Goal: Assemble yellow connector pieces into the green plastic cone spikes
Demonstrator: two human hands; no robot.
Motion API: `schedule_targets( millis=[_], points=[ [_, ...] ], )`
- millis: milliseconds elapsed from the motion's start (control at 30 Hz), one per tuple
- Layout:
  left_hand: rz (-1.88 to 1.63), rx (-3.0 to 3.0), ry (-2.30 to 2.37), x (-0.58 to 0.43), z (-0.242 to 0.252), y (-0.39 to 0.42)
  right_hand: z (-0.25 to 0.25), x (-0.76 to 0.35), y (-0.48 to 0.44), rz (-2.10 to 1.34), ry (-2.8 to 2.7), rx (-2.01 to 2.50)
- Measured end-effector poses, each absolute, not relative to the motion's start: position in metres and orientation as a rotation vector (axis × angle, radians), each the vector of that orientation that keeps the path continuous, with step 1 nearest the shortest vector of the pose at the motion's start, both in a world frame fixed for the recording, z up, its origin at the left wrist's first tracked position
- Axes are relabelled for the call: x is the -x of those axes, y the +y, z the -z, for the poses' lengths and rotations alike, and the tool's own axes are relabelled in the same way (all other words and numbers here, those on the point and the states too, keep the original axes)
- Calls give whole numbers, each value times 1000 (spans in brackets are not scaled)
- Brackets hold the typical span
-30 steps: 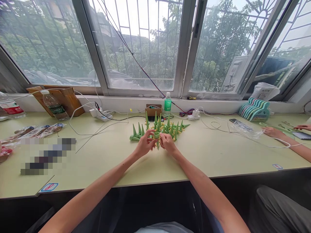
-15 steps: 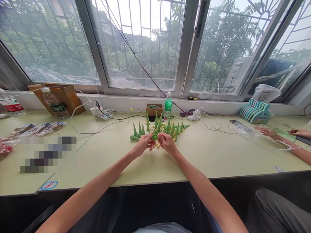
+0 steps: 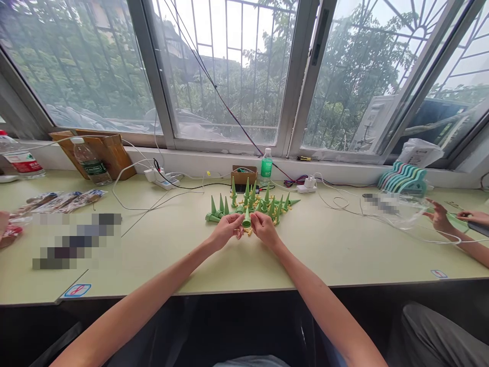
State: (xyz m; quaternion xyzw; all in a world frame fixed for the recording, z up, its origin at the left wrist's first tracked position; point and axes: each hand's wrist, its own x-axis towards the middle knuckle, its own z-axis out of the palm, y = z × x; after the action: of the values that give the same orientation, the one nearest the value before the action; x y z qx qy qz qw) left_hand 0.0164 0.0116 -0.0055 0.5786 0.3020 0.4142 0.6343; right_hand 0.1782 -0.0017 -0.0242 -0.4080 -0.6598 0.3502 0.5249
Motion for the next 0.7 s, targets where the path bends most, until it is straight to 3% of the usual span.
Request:
schedule_targets(
  millis=[700],
  points=[
    [-1182,-1617,759,-22,13,11,34,-176,7,-1074,-1410,993]
  ],
)
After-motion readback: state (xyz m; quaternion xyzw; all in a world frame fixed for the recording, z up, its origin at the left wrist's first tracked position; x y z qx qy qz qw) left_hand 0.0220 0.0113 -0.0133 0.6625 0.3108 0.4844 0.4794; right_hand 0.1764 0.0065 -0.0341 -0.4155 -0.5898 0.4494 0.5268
